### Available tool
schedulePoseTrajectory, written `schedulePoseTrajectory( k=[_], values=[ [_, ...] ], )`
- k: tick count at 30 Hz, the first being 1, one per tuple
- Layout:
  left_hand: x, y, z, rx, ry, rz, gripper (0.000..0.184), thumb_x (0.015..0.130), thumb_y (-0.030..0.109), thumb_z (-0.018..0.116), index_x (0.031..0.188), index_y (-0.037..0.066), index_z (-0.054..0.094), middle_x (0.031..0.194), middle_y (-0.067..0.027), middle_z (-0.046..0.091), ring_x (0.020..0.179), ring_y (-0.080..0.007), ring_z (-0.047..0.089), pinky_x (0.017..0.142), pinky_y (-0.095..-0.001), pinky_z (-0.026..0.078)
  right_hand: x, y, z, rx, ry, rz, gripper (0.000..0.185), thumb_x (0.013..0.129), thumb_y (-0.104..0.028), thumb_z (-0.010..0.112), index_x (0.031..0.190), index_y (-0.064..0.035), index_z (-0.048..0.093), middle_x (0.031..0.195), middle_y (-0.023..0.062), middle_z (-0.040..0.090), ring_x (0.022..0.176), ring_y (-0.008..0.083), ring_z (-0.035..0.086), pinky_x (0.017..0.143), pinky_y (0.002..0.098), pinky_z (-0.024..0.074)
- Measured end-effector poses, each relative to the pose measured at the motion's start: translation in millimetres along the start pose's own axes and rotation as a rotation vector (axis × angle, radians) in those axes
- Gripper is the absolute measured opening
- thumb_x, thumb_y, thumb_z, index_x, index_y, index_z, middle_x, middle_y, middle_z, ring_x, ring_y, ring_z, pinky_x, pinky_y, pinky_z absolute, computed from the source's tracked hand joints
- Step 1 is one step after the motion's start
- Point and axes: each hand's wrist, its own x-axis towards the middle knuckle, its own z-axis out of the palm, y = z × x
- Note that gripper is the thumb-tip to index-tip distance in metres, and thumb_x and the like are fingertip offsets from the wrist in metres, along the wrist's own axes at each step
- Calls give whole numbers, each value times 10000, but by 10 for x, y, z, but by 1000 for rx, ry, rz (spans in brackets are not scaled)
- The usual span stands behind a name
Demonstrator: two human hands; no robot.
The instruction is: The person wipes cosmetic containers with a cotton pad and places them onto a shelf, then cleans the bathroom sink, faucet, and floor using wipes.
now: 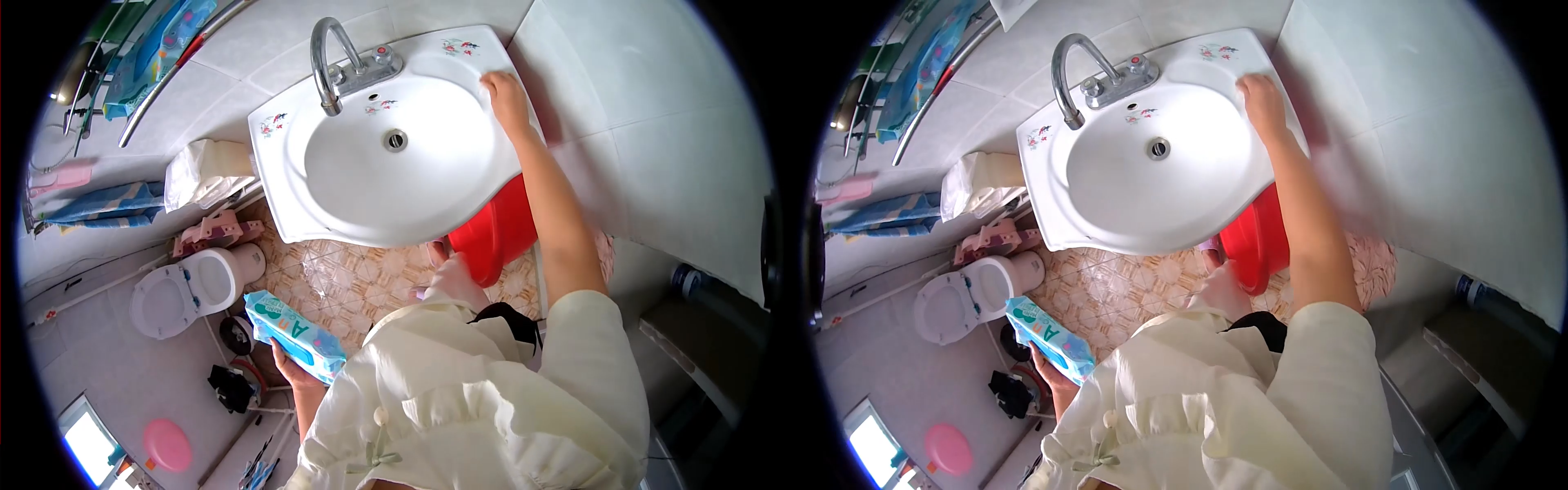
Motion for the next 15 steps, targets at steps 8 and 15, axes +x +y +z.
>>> schedulePoseTrajectory(
  k=[8, 15],
  values=[
    [-15, -46, 86, -18, 3, 24, 497, 806, 409, 593, 1187, 103, 504, 1087, -85, 600, 924, -279, 590, 800, -446, 484, -173, -110, 66, 49, 26, -155, 107, 798, -114, 595, 859, -47, 652, 998, 72, 646, 996, 223, 573, 841, 335, 471],
    [236, -169, 402, -9, 13, 3, 410, 859, 407, 529, 1121, 92, 543, 1028, -80, 632, 870, -262, 620, 758, -419, 511, -503, -117, 20, -87, 27, -244, 106, 772, -42, 576, 854, -32, 643, 988, 67, 642, 934, 227, 593, 772, 337, 499]
  ],
)
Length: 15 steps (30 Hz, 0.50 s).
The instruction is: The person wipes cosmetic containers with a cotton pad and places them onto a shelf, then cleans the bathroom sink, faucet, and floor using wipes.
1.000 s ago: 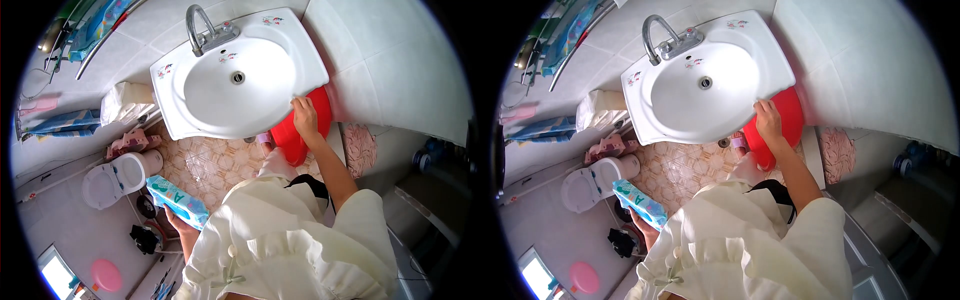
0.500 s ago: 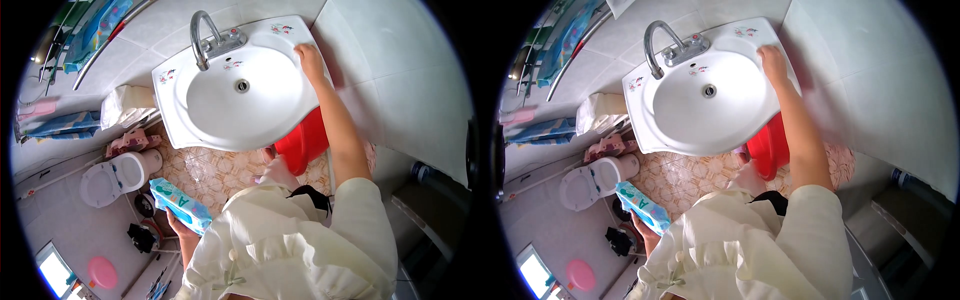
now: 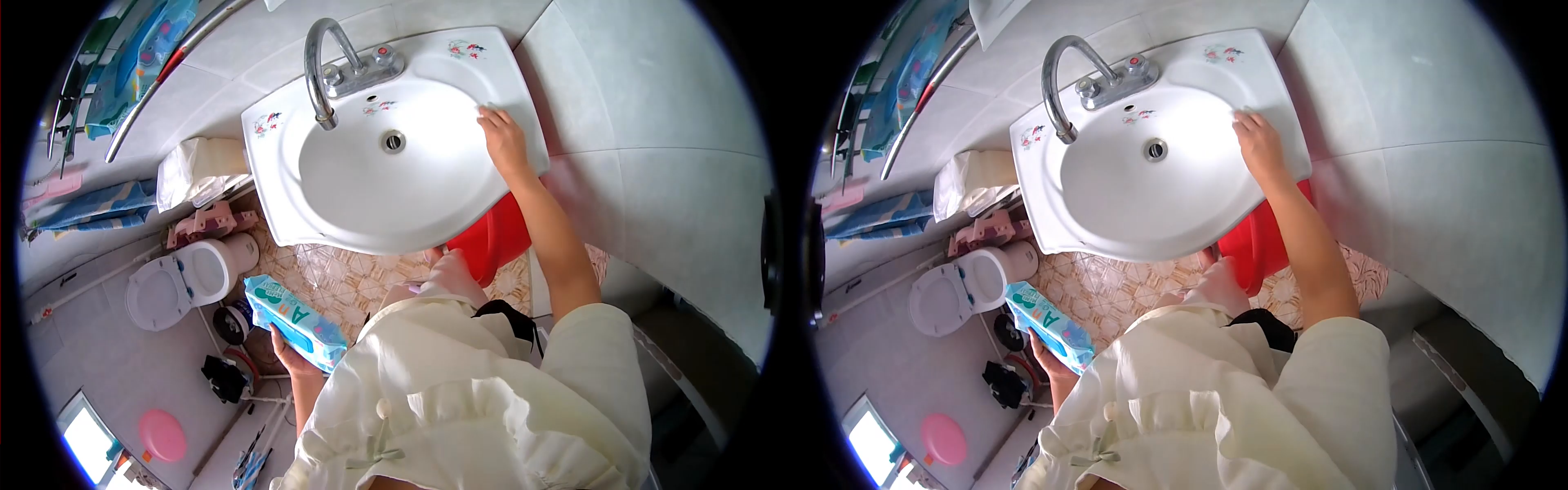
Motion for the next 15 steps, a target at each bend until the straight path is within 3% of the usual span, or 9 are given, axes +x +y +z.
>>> schedulePoseTrajectory(
  k=[2, 3, 7, 8, 9, 11, 15],
  values=[
    [-71, -15, 53, 9, -22, -16, 413, 856, 406, 533, 1123, 92, 542, 1043, -80, 627, 885, -262, 616, 764, -419, 509, -136, 2, -205, 103, -212, -30, 123, 755, -5, 588, 864, -36, 636, 973, 77, 639, 887, 247, 604, 764, 342, 501],
    [-30, -5, 57, 11, -26, -12, 413, 856, 406, 533, 1123, 92, 542, 1043, -80, 627, 885, -262, 616, 764, -419, 509, -80, 6, -201, 104, -206, -30, 123, 755, -5, 588, 864, -36, 636, 973, 77, 639, 887, 247, 604, 764, 342, 501],
    [30, -27, 46, 2, -87, -56, 492, 825, 396, 573, 1200, 88, 493, 1110, -106, 590, 944, -296, 588, 834, -468, 471, 430, 197, -363, 531, 59, 453, 301, 716, 32, 627, 996, -72, 589, 939, 114, 617, 855, 293, 604, 726, 349, 488],
    [8, 1, 42, 0, -69, -71, 495, 822, 396, 577, 1199, 87, 492, 1104, -108, 591, 941, -299, 588, 835, -474, 470, 525, 356, -351, 360, 91, 328, 249, 730, 21, 618, 964, -63, 602, 935, 104, 607, 837, 294, 602, 710, 365, 481],
    [7, -2, 22, 5, -67, -68, 495, 822, 396, 577, 1199, 87, 492, 1104, -108, 591, 941, -299, 588, 835, -474, 470, 630, 419, -401, 340, -20, 384, 195, 740, 10, 608, 925, -51, 616, 927, 79, 602, 849, 283, 588, 718, 361, 478],
    [19, 1, -13, -7, 18, -41, 498, 821, 397, 578, 1200, 86, 491, 1112, -107, 587, 952, -304, 584, 842, -488, 466, 662, 660, -229, 142, -27, 215, 132, 754, -6, 595, 873, -49, 633, 937, 60, 603, 875, 267, 572, 739, 352, 473],
    [-88, 41, 25, 25, -59, -46, 497, 820, 390, 580, 1205, 90, 489, 1130, -100, 580, 971, -294, 579, 849, -472, 468, 435, 666, -263, 65, -42, 167, 111, 766, -25, 585, 859, -48, 641, 944, 50, 603, 894, 242, 560, 760, 338, 469]
  ],
)
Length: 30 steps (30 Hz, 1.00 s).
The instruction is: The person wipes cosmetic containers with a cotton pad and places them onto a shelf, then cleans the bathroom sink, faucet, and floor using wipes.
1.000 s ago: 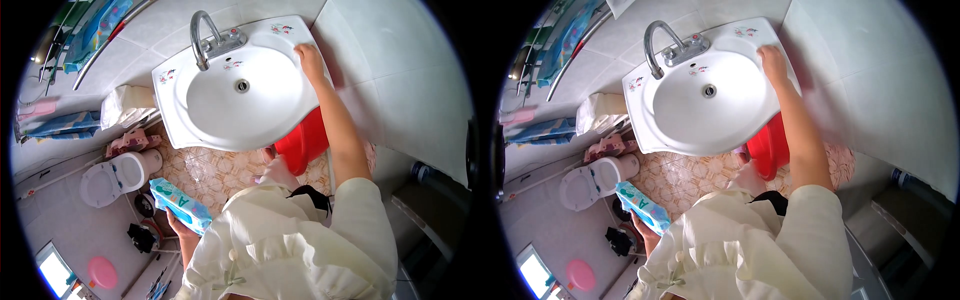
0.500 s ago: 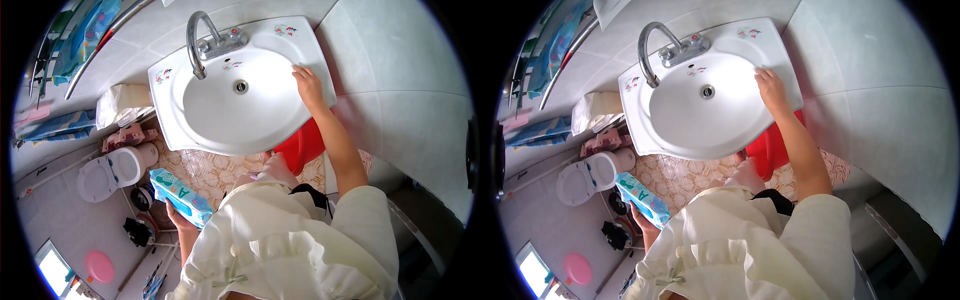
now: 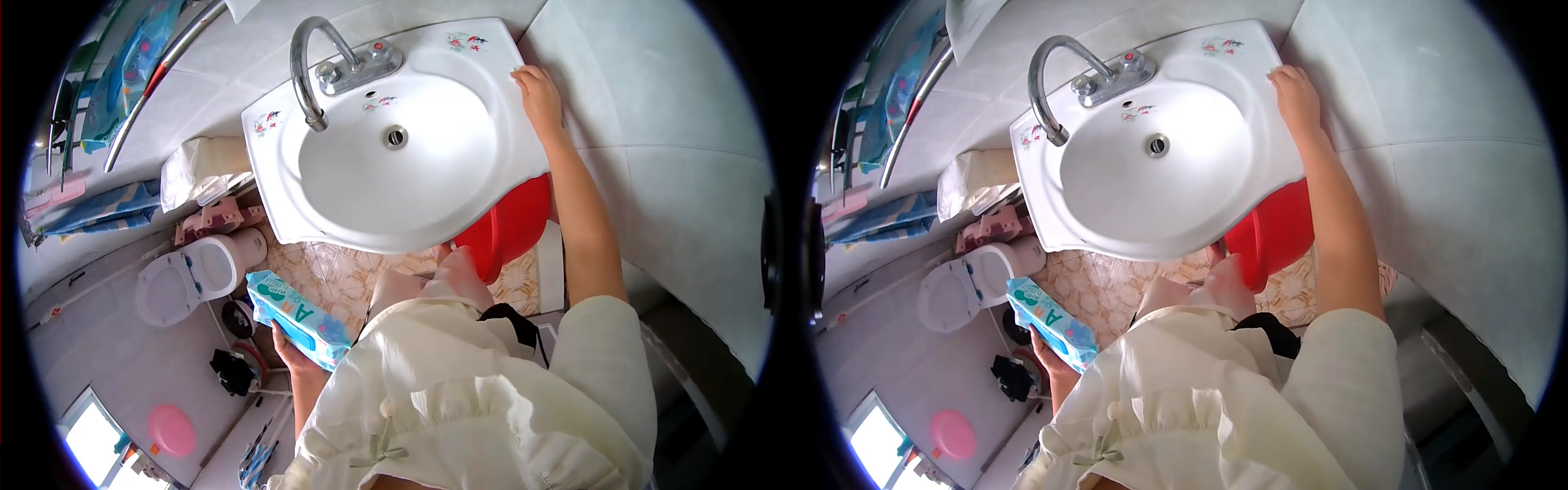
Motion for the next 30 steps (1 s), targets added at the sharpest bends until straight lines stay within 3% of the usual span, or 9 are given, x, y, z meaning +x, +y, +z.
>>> schedulePoseTrajectory(
  k=[4, 17, 24, 30],
  values=[
    [9, 28, -177, 12, 35, -22, 496, 822, 391, 576, 1207, 90, 488, 1130, -98, 583, 971, -288, 582, 844, -466, 472, -449, -44, -170, -36, 63, 9, 116, 795, -57, 570, 878, -45, 650, 949, 44, 603, 883, 239, 553, 764, 339, 470],
    [0, 136, -633, -61, 33, -70, 506, 813, 376, 596, 1206, 76, 493, 1125, -105, 583, 968, -287, 582, 848, -460, 468, -1484, -714, -385, -177, 120, 85, 175, 773, 36, 549, 919, -5, 637, 956, 85, 606, 871, 281, 553, 766, 354, 466],
    [-218, 435, -1490, -150, 28, -50, 467, 837, 382, 564, 1190, 84, 497, 1104, -91, 595, 959, -276, 585, 850, -443, 469, -1787, -1704, 61, -231, 5, 141, 234, 753, 40, 520, 961, 2, 619, 981, 91, 588, 902, 284, 532, 814, 356, 464],
    [-419, 663, -2271, -226, 70, -30, 492, 821, 399, 582, 1188, 83, 497, 1120, -92, 584, 989, -274, 568, 881, -444, 447, -2095, -2701, 272, -218, -22, 44, 262, 747, 59, 527, 982, -1, 625, 982, 98, 593, 917, 290, 534, 806, 369, 462]
  ],
)
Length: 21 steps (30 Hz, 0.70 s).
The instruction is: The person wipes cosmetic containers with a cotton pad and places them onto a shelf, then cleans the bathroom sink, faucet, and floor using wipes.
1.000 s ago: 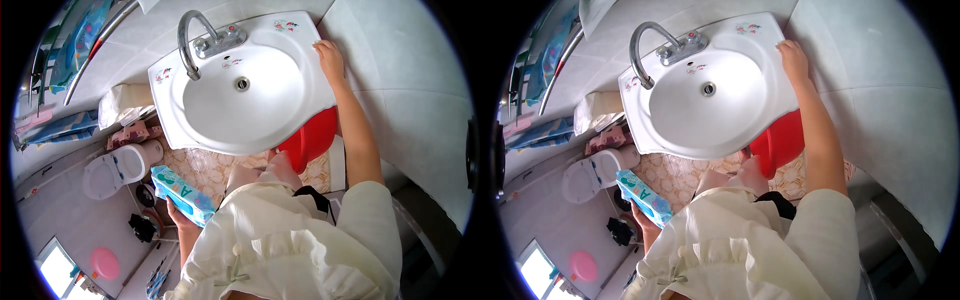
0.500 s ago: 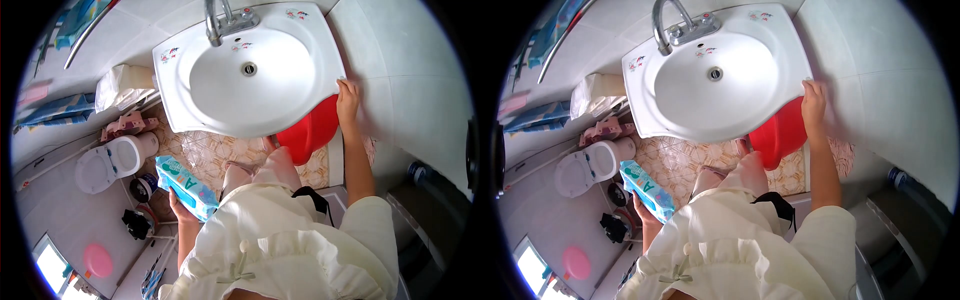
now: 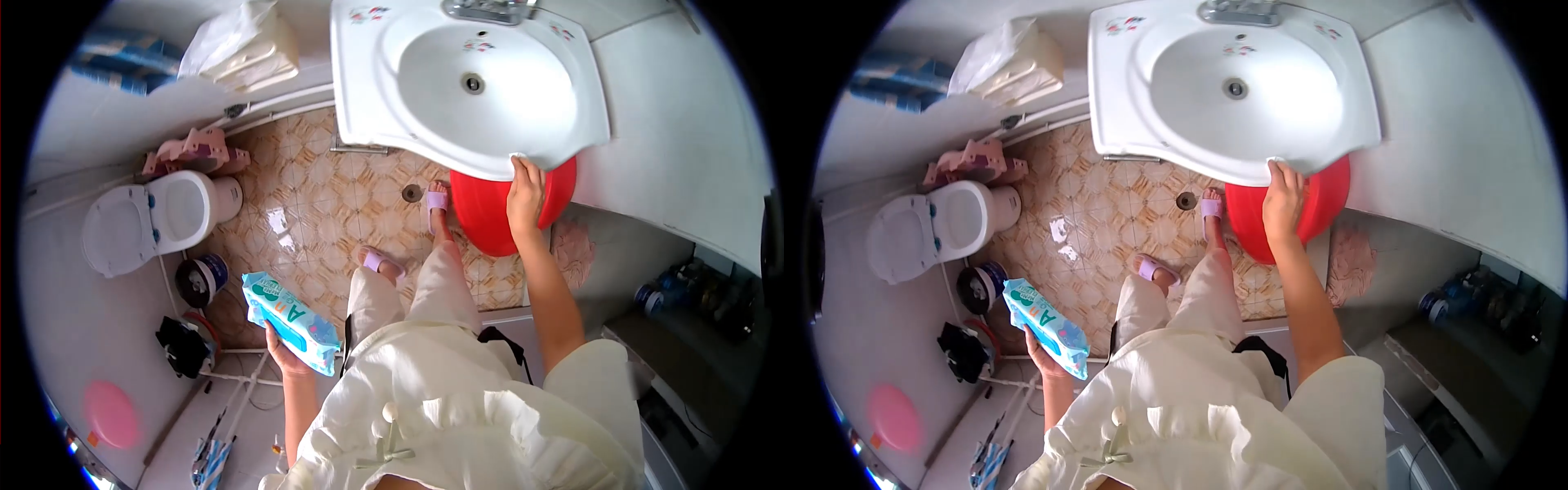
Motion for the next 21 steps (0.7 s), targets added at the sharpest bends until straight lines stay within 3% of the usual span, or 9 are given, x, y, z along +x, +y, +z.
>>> schedulePoseTrajectory(
  k=[3, 6, 9, 12, 15, 16, 21],
  values=[
    [31, 148, -396, -53, 96, 0, 496, 824, 390, 582, 1196, 75, 491, 1125, -94, 580, 994, -277, 565, 888, -441, 446, -68, -563, -111, 409, -110, 17, 250, 769, 78, 524, 982, -2, 628, 958, 105, 604, 874, 282, 563, 767, 332, 463],
    [462, 15, -723, -30, 163, 7, 491, 839, 394, 566, 1202, 74, 487, 1127, -96, 577, 986, -276, 569, 873, -431, 460, -250, -869, 430, 1332, -503, 630, 197, 844, 26, 536, 1025, 26, 614, 1020, 91, 621, 910, 178, 588, 807, 278, 461],
    [578, 39, -937, -146, 157, 15, 470, 853, 392, 549, 1194, 73, 495, 1118, -95, 587, 981, -282, 576, 875, -439, 460, -596, -1170, 613, 1738, -658, 968, 243, 853, -13, 550, 1088, 40, 575, 1054, 105, 606, 938, 185, 580, 852, 320, 457],
    [823, -103, -1133, -309, 137, 28, 445, 853, 368, 562, 1180, 70, 514, 1100, -99, 603, 971, -284, 586, 873, -443, 465, -809, -1196, 891, 1625, -809, 1072, 263, 850, -19, 554, 1106, 38, 567, 1086, 96, 592, 970, 178, 568, 869, 315, 453],
    [1008, -208, -1269, -354, 136, 36, 448, 848, 359, 573, 1182, 65, 516, 1100, -105, 605, 963, -282, 591, 866, -436, 472, -1141, -1151, 1014, 1448, -859, 1022, 267, 831, 26, 554, 1098, 24, 574, 1094, 100, 592, 1007, 181, 562, 890, 312, 455],
    [1070, -238, -1185, -374, 243, 33, 428, 851, 368, 571, 1152, 67, 527, 1063, -106, 616, 914, -270, 607, 815, -433, 499, -1224, -1125, 1070, 1348, -868, 993, 262, 832, 43, 541, 1091, 21, 575, 1092, 109, 596, 1026, 194, 562, 909, 319, 454],
    [1487, -590, -1389, -494, 39, -32, 460, 854, 370, 570, 1185, 57, 510, 1104, -112, 600, 963, -274, 589, 875, -431, 466, -1551, -976, 1286, 1252, -788, 847, 255, 831, 54, 533, 1078, 15, 587, 1083, 111, 607, 998, 191, 580, 916, 319, 463]
  ],
)
